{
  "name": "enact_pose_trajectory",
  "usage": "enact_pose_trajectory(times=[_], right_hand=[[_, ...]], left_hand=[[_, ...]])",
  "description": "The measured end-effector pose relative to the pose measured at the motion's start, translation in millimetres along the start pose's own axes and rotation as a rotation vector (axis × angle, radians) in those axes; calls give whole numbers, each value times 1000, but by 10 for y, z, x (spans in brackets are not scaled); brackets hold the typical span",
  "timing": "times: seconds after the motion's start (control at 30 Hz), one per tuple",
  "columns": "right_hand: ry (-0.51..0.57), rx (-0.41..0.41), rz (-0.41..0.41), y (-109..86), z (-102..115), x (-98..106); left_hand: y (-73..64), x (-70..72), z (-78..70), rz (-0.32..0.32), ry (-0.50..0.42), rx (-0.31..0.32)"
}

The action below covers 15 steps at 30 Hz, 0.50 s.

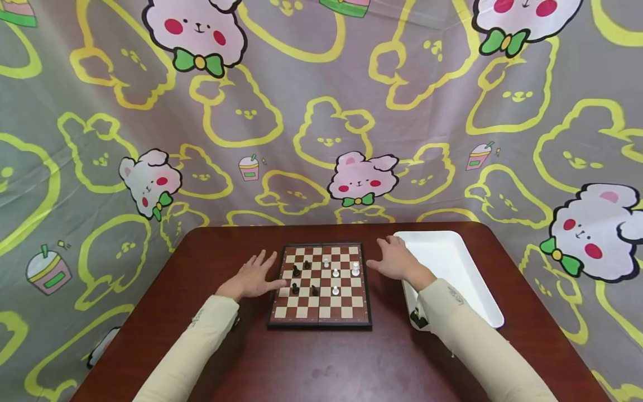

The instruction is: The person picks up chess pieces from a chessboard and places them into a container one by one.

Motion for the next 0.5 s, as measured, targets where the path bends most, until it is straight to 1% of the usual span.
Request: enact_pose_trajectory(times=[0.1, 0.27, 0.43, 0.5], right_hand=[[47, 17, 36, 38, 46, -49], [142, 42, 90, 90, 86, -133], [191, 51, 141, 135, 151, -219], [206, 49, 159, 151, 190, -251]], left_hand=[[-2, -76, -10, 34, -2, -28], [-9, -178, -87, 81, 4, -66], [-19, -275, -150, 127, -14, -81], [-15, -306, -162, 134, -16, -84]])
Point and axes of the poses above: each hand's wrist, its own y-axis towards the middle knuckle, its own x-axis out of the back of the hand, z = x × y, the point moved 5 cm from there along y, towards the middle knuckle, and after that the axes turned 6 degrees about y, right-handed, at the moved point
